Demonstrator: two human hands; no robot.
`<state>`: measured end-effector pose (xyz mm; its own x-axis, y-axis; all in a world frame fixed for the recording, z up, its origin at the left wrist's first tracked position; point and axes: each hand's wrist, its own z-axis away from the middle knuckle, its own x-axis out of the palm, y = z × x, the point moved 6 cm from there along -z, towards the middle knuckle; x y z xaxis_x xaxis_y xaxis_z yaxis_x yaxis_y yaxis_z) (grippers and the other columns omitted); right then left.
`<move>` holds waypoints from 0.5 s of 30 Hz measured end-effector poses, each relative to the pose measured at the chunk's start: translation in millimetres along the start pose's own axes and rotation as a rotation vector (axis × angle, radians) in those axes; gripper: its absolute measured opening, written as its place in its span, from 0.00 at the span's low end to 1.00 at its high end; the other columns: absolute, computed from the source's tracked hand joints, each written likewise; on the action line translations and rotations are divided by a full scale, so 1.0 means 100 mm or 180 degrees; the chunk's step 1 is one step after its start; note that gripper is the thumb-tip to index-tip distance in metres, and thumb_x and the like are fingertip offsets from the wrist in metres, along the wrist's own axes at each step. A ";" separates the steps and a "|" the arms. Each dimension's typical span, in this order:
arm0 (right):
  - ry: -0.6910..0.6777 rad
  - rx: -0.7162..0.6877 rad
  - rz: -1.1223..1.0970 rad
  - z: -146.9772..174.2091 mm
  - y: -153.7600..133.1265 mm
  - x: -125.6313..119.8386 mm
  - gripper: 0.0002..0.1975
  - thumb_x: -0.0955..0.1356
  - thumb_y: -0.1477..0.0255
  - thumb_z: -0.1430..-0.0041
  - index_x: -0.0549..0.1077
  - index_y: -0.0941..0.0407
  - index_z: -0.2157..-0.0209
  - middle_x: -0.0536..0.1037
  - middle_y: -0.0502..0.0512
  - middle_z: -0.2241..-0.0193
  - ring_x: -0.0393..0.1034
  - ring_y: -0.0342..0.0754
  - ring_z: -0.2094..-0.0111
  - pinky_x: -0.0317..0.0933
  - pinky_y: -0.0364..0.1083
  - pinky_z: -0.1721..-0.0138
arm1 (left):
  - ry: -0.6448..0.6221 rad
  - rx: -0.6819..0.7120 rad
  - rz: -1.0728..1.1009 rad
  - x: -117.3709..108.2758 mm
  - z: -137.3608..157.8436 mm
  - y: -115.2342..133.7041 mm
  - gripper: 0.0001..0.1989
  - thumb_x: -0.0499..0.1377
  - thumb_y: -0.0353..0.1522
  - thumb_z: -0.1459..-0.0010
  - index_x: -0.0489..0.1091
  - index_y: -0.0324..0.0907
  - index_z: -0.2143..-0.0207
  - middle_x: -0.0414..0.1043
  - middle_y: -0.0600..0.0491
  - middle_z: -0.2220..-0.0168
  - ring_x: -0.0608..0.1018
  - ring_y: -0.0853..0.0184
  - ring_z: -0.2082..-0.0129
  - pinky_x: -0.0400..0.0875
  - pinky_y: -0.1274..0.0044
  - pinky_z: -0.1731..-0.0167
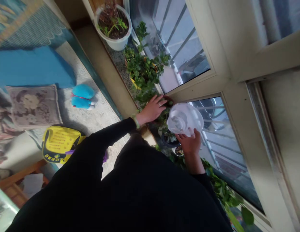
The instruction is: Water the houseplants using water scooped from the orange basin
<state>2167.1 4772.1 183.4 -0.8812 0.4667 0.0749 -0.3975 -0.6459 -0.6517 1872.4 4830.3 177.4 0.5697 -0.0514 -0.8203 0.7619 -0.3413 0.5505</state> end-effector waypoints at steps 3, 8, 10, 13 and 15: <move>-0.0209 -0.0086 -0.0193 0.03 0.03 -0.08 0.27 0.77 0.54 0.44 0.74 0.48 0.47 0.79 0.58 0.50 0.80 0.59 0.47 0.80 0.68 0.42 | 0.0588 0.0023 0.0270 -0.01 0.27 0.01 0.17 0.59 0.27 0.23 0.85 0.45 0.42 0.81 0.40 0.32 0.76 0.49 0.25 0.73 0.47 0.26; -0.0467 -0.0187 -0.0436 0.10 0.00 -0.15 0.25 0.75 0.54 0.40 0.75 0.50 0.45 0.79 0.58 0.52 0.79 0.58 0.48 0.79 0.68 0.41 | 0.0670 0.0003 0.0562 0.28 0.93 0.18 0.15 0.57 0.29 0.23 0.85 0.45 0.47 0.84 0.43 0.49 0.84 0.56 0.48 0.84 0.60 0.44; -0.0486 -0.0236 -0.0381 0.15 -0.04 -0.16 0.24 0.74 0.54 0.39 0.75 0.50 0.46 0.79 0.56 0.53 0.78 0.58 0.48 0.78 0.69 0.39 | 0.0531 -0.0198 0.0530 0.42 1.11 0.22 0.15 0.57 0.28 0.24 0.85 0.44 0.49 0.84 0.43 0.50 0.84 0.57 0.49 0.85 0.62 0.46; -0.0529 -0.0314 -0.0234 0.23 -0.11 -0.13 0.23 0.73 0.53 0.39 0.75 0.49 0.47 0.79 0.56 0.53 0.77 0.59 0.46 0.76 0.71 0.37 | 0.0124 -0.0614 0.0358 0.55 1.18 0.22 0.17 0.56 0.25 0.25 0.85 0.42 0.47 0.85 0.41 0.46 0.84 0.56 0.45 0.84 0.63 0.42; -0.0535 -0.0365 -0.0146 0.29 -0.15 -0.11 0.25 0.74 0.53 0.41 0.76 0.49 0.46 0.80 0.57 0.52 0.77 0.59 0.45 0.75 0.71 0.36 | -0.0215 -0.0839 0.0210 0.58 1.12 0.18 0.20 0.55 0.23 0.25 0.85 0.40 0.43 0.85 0.39 0.41 0.83 0.55 0.40 0.81 0.63 0.36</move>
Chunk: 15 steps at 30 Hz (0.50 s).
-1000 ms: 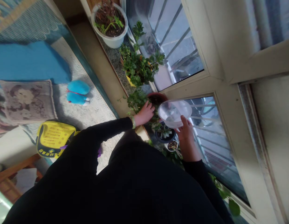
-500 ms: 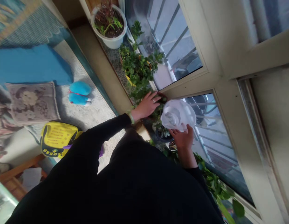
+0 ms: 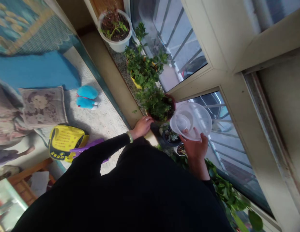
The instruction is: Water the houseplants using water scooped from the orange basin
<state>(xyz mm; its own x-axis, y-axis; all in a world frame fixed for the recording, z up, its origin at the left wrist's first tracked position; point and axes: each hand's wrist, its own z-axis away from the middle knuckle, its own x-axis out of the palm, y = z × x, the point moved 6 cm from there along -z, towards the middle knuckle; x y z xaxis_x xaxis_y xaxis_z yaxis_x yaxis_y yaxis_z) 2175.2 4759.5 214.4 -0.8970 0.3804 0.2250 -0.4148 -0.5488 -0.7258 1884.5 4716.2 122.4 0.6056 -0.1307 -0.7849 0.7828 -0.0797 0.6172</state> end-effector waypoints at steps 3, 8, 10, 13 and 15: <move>0.0015 -0.0024 0.0100 0.06 -0.04 0.04 0.26 0.75 0.53 0.44 0.76 0.50 0.47 0.80 0.58 0.52 0.77 0.60 0.44 0.75 0.70 0.36 | -0.0406 -0.0091 -0.0224 -0.04 -0.19 0.00 0.23 0.55 0.22 0.26 0.85 0.40 0.39 0.84 0.39 0.38 0.82 0.55 0.37 0.78 0.63 0.32; -0.0050 -0.0051 0.0147 0.10 -0.03 0.01 0.28 0.77 0.52 0.46 0.76 0.51 0.48 0.80 0.60 0.51 0.77 0.63 0.42 0.75 0.70 0.36 | -0.0875 0.0094 -0.0371 -0.07 -0.44 0.05 0.21 0.55 0.26 0.23 0.86 0.39 0.39 0.87 0.39 0.40 0.82 0.53 0.40 0.76 0.64 0.37; -0.0056 -0.0038 0.0124 0.11 -0.01 -0.02 0.27 0.77 0.52 0.46 0.77 0.50 0.48 0.80 0.59 0.51 0.78 0.61 0.44 0.76 0.71 0.37 | -0.1004 0.0029 -0.0356 -0.06 -0.49 0.07 0.22 0.55 0.26 0.23 0.85 0.38 0.37 0.88 0.40 0.42 0.83 0.53 0.40 0.74 0.64 0.34; -0.0068 -0.0064 0.0117 0.12 0.01 -0.06 0.25 0.76 0.53 0.44 0.78 0.49 0.49 0.81 0.56 0.53 0.78 0.58 0.48 0.77 0.70 0.38 | -0.1109 -0.0142 -0.0223 -0.10 -0.58 0.11 0.26 0.57 0.24 0.26 0.82 0.42 0.31 0.88 0.44 0.39 0.85 0.57 0.38 0.73 0.66 0.30; -0.0096 -0.0107 0.0153 0.12 0.03 -0.08 0.25 0.76 0.53 0.44 0.78 0.49 0.49 0.81 0.55 0.54 0.78 0.57 0.49 0.76 0.68 0.38 | -0.1160 -0.0236 -0.0011 -0.16 -0.67 0.14 0.29 0.56 0.24 0.26 0.81 0.46 0.29 0.87 0.48 0.35 0.86 0.61 0.38 0.74 0.71 0.30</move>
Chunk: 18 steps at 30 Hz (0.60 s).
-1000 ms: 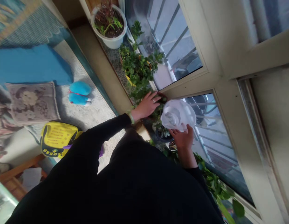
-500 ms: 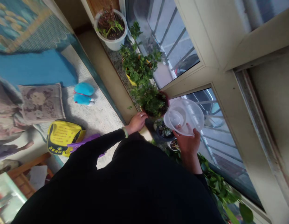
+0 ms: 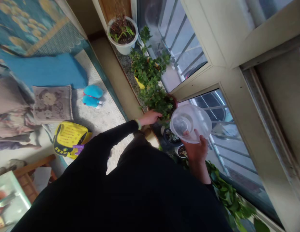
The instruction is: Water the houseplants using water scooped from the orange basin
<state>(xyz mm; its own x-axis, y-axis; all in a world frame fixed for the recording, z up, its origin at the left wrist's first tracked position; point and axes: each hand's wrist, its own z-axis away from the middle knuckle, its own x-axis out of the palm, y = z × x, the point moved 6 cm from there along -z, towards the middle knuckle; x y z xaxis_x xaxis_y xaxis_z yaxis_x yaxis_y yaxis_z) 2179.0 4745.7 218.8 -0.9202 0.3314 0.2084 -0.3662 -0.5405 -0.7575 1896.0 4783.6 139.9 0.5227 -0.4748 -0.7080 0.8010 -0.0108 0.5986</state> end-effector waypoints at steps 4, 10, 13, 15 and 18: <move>0.0002 -0.0065 0.0051 0.00 0.04 -0.07 0.26 0.78 0.53 0.47 0.78 0.49 0.50 0.81 0.55 0.54 0.77 0.58 0.49 0.75 0.64 0.39 | -0.0254 -0.0137 0.0515 -0.21 -0.22 0.04 0.29 0.54 0.27 0.23 0.77 0.46 0.25 0.85 0.51 0.32 0.85 0.63 0.35 0.75 0.77 0.33; -0.0015 -0.0133 0.0229 -0.01 0.11 -0.20 0.27 0.79 0.53 0.48 0.77 0.47 0.49 0.80 0.50 0.56 0.77 0.54 0.51 0.75 0.58 0.44 | -0.0671 -0.0056 0.1296 -0.38 -0.59 0.07 0.27 0.55 0.35 0.25 0.81 0.39 0.31 0.86 0.47 0.34 0.84 0.56 0.35 0.74 0.72 0.31; -0.0020 -0.0240 0.0402 0.01 0.14 -0.19 0.29 0.81 0.52 0.49 0.76 0.46 0.49 0.81 0.49 0.55 0.78 0.53 0.51 0.76 0.56 0.47 | -0.0804 -0.0163 0.1608 -0.41 -0.72 0.06 0.29 0.53 0.42 0.24 0.83 0.35 0.36 0.87 0.42 0.37 0.84 0.55 0.41 0.78 0.69 0.37; 0.0043 -0.0308 0.0552 0.01 0.15 -0.16 0.31 0.82 0.51 0.51 0.76 0.46 0.48 0.80 0.49 0.54 0.78 0.53 0.50 0.75 0.54 0.48 | -0.0876 -0.0232 0.1763 -0.41 -0.77 0.08 0.30 0.53 0.45 0.25 0.83 0.35 0.37 0.87 0.40 0.39 0.84 0.56 0.44 0.78 0.70 0.39; 0.0175 -0.0350 0.0797 -0.01 0.18 -0.08 0.34 0.83 0.51 0.53 0.74 0.47 0.48 0.79 0.48 0.53 0.77 0.52 0.47 0.73 0.51 0.49 | -0.0930 -0.0285 0.1946 -0.41 -0.82 0.13 0.30 0.52 0.45 0.25 0.84 0.37 0.39 0.88 0.42 0.41 0.84 0.58 0.44 0.76 0.69 0.37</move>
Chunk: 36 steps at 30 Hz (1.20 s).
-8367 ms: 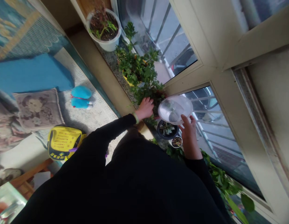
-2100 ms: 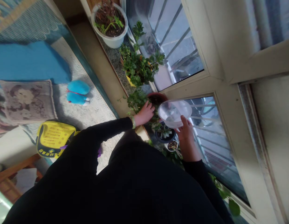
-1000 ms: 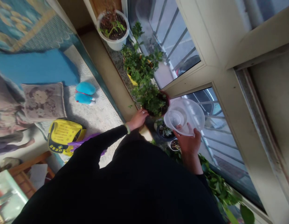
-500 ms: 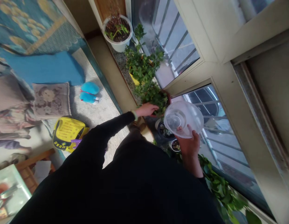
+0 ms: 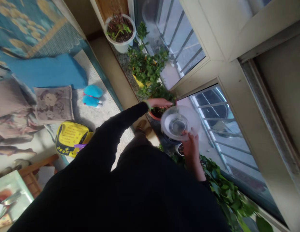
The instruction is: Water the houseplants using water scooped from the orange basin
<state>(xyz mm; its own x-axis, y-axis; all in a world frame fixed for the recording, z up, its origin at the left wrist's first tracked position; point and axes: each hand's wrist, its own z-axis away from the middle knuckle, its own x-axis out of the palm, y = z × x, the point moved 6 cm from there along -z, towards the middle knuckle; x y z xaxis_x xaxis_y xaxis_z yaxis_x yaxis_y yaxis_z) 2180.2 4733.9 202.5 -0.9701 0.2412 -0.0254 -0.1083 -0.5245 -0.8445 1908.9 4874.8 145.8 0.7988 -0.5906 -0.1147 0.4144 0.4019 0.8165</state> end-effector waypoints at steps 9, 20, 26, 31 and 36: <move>0.0047 -0.0147 0.0508 -0.15 0.00 0.19 0.44 0.84 0.50 0.55 0.70 0.47 0.40 0.83 0.53 0.47 0.79 0.57 0.41 0.74 0.58 0.41 | -0.0001 -0.0039 0.0190 -0.01 0.01 -0.01 0.36 0.46 0.51 0.21 0.83 0.36 0.38 0.87 0.41 0.41 0.84 0.55 0.41 0.74 0.65 0.33; 0.0202 -0.0233 0.0765 -0.24 -0.10 0.32 0.51 0.85 0.50 0.60 0.68 0.50 0.37 0.81 0.52 0.52 0.80 0.57 0.44 0.75 0.55 0.42 | 0.0083 -0.0082 0.0448 -0.09 -0.08 -0.14 0.39 0.47 0.54 0.23 0.84 0.36 0.35 0.87 0.38 0.38 0.84 0.51 0.37 0.72 0.61 0.31; 0.0224 -0.0267 0.0835 -0.26 -0.14 0.39 0.54 0.86 0.49 0.63 0.68 0.50 0.37 0.80 0.48 0.55 0.80 0.53 0.50 0.74 0.55 0.39 | 0.0066 -0.0033 0.0453 -0.11 -0.06 -0.14 0.39 0.45 0.50 0.21 0.81 0.32 0.34 0.84 0.37 0.33 0.82 0.53 0.35 0.71 0.63 0.29; 0.0239 -0.0354 0.1000 -0.28 -0.17 0.42 0.55 0.86 0.48 0.63 0.67 0.51 0.36 0.79 0.48 0.55 0.80 0.53 0.49 0.74 0.56 0.38 | 0.0052 -0.0075 0.0481 -0.12 -0.02 -0.12 0.36 0.46 0.48 0.19 0.81 0.31 0.33 0.83 0.36 0.32 0.82 0.53 0.34 0.71 0.63 0.28; 0.0300 -0.0403 0.1169 -0.33 -0.17 0.41 0.56 0.85 0.45 0.63 0.68 0.51 0.35 0.78 0.49 0.55 0.78 0.53 0.50 0.75 0.56 0.39 | 0.0049 -0.0072 0.0506 -0.13 -0.06 -0.14 0.34 0.46 0.45 0.19 0.81 0.30 0.34 0.84 0.35 0.34 0.83 0.54 0.35 0.71 0.63 0.29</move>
<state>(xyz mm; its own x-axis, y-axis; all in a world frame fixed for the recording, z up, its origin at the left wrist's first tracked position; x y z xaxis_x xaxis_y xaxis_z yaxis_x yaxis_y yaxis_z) 2149.3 4779.1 198.3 -0.9145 0.1333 -0.3821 0.2755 -0.4864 -0.8292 1895.0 4881.1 132.4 0.8616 -0.5076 0.0064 0.2917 0.5053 0.8121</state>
